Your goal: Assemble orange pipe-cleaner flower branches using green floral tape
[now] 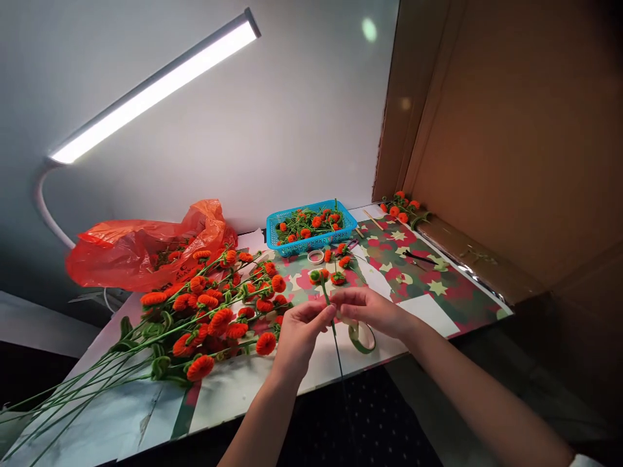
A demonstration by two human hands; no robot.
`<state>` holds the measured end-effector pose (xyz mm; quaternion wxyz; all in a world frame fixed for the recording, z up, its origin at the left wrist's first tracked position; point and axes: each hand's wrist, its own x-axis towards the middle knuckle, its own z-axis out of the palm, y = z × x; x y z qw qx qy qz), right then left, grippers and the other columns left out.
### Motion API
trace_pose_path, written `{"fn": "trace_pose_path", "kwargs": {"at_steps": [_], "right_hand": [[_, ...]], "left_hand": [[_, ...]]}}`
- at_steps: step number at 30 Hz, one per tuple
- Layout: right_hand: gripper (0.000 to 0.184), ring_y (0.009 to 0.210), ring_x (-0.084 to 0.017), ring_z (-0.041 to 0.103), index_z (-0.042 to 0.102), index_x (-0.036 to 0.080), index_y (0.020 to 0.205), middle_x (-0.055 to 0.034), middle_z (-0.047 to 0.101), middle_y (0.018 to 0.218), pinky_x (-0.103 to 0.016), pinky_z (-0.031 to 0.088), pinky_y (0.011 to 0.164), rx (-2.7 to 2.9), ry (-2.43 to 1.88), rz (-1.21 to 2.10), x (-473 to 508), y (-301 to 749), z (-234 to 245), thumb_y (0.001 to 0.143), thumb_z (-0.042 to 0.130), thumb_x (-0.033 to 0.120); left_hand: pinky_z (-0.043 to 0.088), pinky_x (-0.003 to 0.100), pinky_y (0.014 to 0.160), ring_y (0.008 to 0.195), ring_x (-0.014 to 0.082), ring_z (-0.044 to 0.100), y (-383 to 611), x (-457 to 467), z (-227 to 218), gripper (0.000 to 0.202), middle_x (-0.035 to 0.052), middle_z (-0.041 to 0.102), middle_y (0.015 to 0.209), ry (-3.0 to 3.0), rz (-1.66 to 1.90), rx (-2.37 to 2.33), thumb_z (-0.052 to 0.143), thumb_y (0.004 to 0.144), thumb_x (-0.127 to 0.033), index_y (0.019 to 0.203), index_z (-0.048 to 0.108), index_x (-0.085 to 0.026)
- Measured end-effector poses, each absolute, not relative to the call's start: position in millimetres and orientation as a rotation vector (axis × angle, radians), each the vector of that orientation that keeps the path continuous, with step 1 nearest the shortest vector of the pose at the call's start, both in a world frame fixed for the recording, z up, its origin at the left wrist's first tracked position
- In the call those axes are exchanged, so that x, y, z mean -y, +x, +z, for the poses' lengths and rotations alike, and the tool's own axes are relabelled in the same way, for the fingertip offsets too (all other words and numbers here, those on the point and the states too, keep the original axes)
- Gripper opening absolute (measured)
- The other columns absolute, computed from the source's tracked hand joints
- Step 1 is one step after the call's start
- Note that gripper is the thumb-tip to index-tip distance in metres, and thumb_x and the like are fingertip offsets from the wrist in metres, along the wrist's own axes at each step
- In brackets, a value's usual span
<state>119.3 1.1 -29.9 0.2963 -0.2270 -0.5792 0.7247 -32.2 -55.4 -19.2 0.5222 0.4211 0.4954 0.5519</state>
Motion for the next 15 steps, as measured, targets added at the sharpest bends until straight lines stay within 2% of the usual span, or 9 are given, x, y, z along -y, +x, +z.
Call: {"fn": "trace_pose_path", "kwargs": {"at_steps": [3, 8, 12, 15], "right_hand": [[0.034, 0.07, -0.014, 0.057, 0.064, 0.016, 0.089, -0.0004, 0.061, 0.072, -0.03, 0.045, 0.069, 1.625, -0.606, 1.915, -3.4, 124.4, -23.1, 0.068, 0.072, 0.041], [0.021, 0.077, -0.018, 0.058, 0.071, 0.019, 0.085, -0.0043, 0.068, 0.082, -0.031, 0.044, 0.068, 1.946, -0.762, 1.483, 0.9, 131.9, -2.2, 0.075, 0.066, 0.037], [0.015, 0.075, -0.018, 0.057, 0.071, 0.021, 0.077, -0.0024, 0.067, 0.075, -0.031, 0.043, 0.068, 2.115, -0.787, 1.175, 7.0, 133.5, 6.5, 0.082, 0.059, 0.029], [0.012, 0.087, -0.021, 0.055, 0.067, 0.022, 0.07, -0.0022, 0.066, 0.075, -0.035, 0.042, 0.079, 2.077, -0.829, 0.961, 11.6, 130.4, 3.5, 0.08, 0.06, 0.021]], "left_hand": [[0.038, 0.022, 0.052, 0.054, 0.0101, 0.047, -32.7, 57.1, -23.1, 0.021, 0.0015, 0.061, 0.056, 0.984, 1.343, -1.19, 0.077, 0.06, -0.034, 0.063, 0.07, -0.015], [0.038, 0.021, 0.052, 0.052, 0.0081, 0.047, -29.9, 56.1, -32.0, 0.027, -0.0023, 0.06, 0.056, 0.886, 1.39, -1.146, 0.08, 0.057, -0.03, 0.077, 0.068, -0.017], [0.038, 0.019, 0.052, 0.052, 0.0063, 0.046, -24.0, 54.4, -40.3, 0.024, -0.0043, 0.056, 0.056, 0.863, 1.447, -1.094, 0.08, 0.058, -0.027, 0.068, 0.061, -0.016], [0.039, 0.017, 0.054, 0.056, 0.0062, 0.048, -19.9, 54.5, -45.8, 0.023, -0.0038, 0.057, 0.061, 0.838, 1.481, -1.073, 0.079, 0.059, -0.024, 0.066, 0.059, -0.016]]}}
